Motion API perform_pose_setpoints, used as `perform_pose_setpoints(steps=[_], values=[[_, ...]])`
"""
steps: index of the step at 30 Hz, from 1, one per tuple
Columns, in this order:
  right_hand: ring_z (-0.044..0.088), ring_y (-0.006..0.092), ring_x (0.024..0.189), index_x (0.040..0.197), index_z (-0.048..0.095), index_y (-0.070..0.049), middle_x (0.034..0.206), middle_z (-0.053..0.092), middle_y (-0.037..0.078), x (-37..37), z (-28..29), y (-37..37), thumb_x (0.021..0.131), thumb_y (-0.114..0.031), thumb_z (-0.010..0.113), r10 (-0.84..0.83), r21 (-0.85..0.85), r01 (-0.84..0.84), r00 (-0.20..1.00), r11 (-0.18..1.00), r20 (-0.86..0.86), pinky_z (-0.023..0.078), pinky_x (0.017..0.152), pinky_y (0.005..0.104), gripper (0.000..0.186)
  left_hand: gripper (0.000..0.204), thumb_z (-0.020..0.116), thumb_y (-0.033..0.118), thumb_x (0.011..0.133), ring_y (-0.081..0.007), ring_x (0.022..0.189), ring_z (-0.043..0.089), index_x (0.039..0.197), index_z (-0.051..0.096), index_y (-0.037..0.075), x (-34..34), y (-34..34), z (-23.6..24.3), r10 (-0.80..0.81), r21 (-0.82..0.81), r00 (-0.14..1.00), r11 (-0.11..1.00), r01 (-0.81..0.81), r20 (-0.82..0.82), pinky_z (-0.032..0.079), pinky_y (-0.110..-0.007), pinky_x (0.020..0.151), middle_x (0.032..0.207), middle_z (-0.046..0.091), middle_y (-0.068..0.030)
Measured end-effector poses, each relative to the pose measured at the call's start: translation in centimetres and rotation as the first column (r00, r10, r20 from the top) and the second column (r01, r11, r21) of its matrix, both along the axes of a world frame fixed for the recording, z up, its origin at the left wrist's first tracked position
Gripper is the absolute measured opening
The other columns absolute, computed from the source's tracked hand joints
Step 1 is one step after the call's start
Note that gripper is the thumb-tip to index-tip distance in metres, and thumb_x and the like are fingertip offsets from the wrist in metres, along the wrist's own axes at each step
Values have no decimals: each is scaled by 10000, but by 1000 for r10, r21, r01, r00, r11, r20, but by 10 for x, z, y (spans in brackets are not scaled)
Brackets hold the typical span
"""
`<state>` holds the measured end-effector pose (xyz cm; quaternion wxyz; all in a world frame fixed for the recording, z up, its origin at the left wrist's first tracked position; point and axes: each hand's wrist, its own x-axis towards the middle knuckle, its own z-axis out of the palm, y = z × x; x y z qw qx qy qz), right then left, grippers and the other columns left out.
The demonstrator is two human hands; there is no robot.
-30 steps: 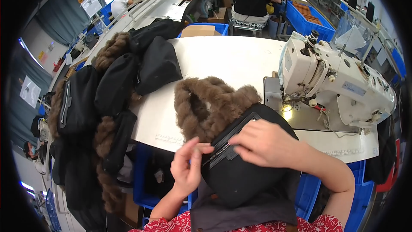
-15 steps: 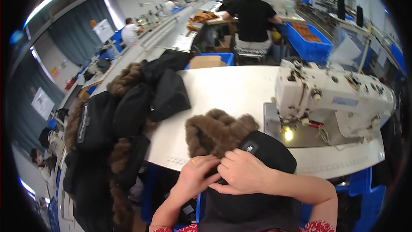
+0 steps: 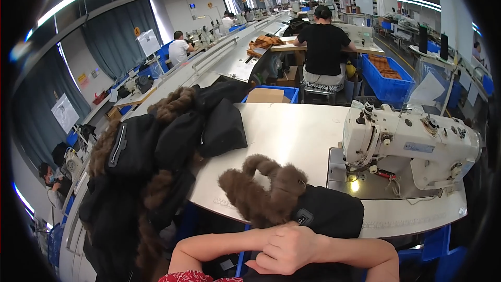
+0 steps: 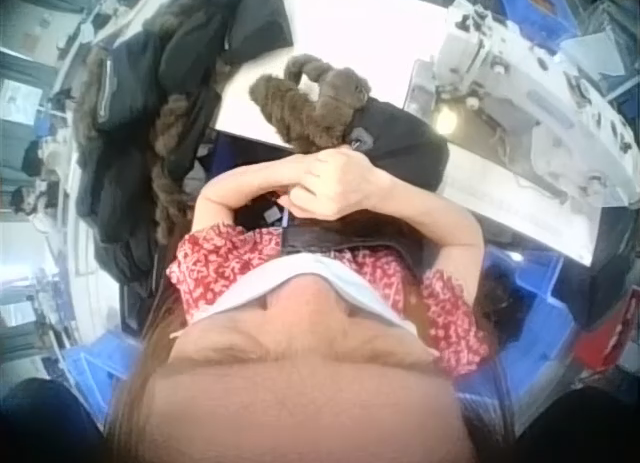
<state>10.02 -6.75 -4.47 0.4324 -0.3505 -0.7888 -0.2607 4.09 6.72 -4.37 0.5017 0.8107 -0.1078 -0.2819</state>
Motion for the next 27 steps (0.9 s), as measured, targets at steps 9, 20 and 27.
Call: perform_pose_setpoints(steps=[9, 20, 27], values=[[471, 133, 551, 623, 494, -119, 572, 420, -16, -5, 11, 22, 845, -243, 674, -228, -67, 227, 974, 972, -8, 349, 515, 266, 311, 472, 657, 123, 853, -156, 1126, 515, 1271, 484, -12, 11, -19, -35, 62, -46, 998, 997, -60, 28, 430, -318, 947, 1213, 563, -89], [643, 264, 928, 896, 666, -81, 1025, 685, 69, 47, 5, -39, 766, -134, 746, -542, -224, 494, 758, 840, -362, 498, 835, 388, 162, 745, 728, 186, 812, -185, 1381, 327, 1440, 376, -6, -12, -6, -21, 338, -35, 939, 941, -336, 67, 255, -323, 1151, 1495, 373, -120], [583, 287, 1125, 1290, 530, -38, 1229, 602, 152, 70, -53, -75, 966, -313, 593, -613, -639, 108, 440, 762, -657, 444, 947, 352, 430, 731, 722, 160, 834, -223, 1349, 405, 1454, 378, -17, -8, 27, -52, 475, -270, 846, 871, -411, 243, 310, -352, 1134, 1485, 419, -142]])
